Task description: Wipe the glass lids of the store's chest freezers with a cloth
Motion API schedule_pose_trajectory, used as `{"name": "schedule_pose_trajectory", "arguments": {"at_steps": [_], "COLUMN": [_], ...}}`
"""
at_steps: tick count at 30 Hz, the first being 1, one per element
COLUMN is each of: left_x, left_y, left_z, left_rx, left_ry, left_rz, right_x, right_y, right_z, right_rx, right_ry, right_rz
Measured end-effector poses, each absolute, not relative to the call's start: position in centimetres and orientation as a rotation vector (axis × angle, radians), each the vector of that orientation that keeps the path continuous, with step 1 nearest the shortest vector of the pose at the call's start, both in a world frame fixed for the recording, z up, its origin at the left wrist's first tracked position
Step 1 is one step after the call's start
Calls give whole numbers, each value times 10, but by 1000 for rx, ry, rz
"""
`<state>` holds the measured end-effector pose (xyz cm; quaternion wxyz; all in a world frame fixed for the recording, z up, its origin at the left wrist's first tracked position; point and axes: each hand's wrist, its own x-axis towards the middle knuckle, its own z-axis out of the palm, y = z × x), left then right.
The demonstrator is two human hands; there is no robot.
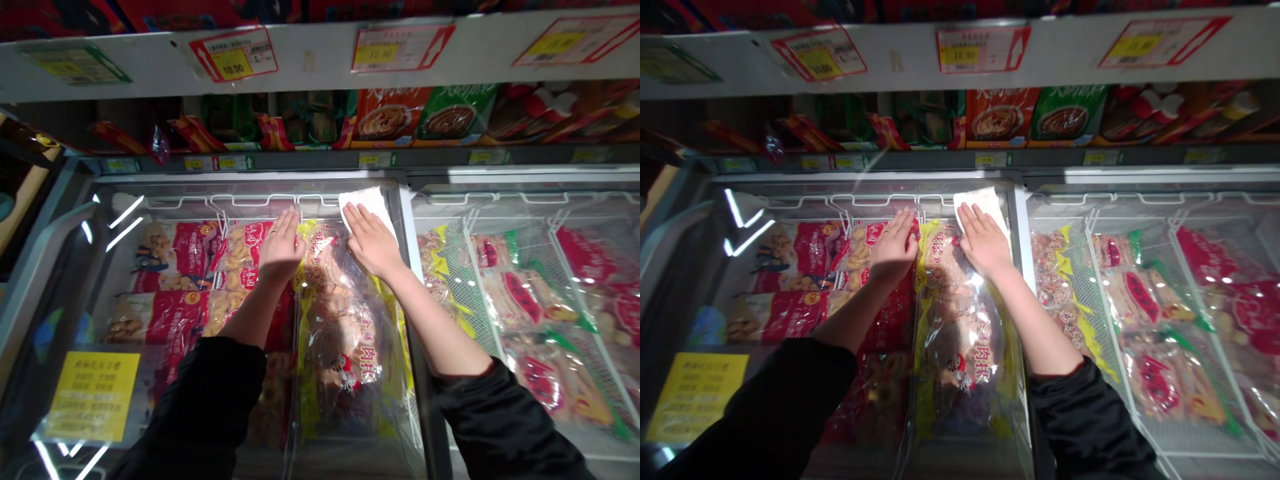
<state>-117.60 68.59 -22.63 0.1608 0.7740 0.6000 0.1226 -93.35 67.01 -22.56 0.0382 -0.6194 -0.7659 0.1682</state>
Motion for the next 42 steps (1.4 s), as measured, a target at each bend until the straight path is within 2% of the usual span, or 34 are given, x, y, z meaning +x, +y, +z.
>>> {"name": "schedule_pose_trajectory", "arguments": {"at_steps": [10, 17, 22, 27, 30, 34, 42], "left_x": [-1178, -1180, -1183, -1139, -1085, -1033, -1046], "left_y": [685, 688, 691, 682, 680, 695, 687], "left_z": [-231, -226, -222, -207, -198, -201, -220], "left_rx": [2208, 2217, 2146, 2205, 2348, 2359, 2378], "left_ry": [1692, 1640, 1630, 1557, 1268, 1251, 1380], "left_rz": [376, 370, 379, 399, 287, 142, 52], "right_x": [-937, -925, -894, -890, -894, -895, -892], "right_y": [699, 689, 644, 616, 615, 620, 620], "right_z": [-239, -227, -228, -239, -239, -234, -239], "right_rx": [-2010, -1842, -2023, -2112, -2067, -2099, -2072], "right_ry": [-2190, -2177, -2011, -1982, -2000, -2016, -1983], "right_rz": [487, 621, 410, 353, 351, 377, 381]}}
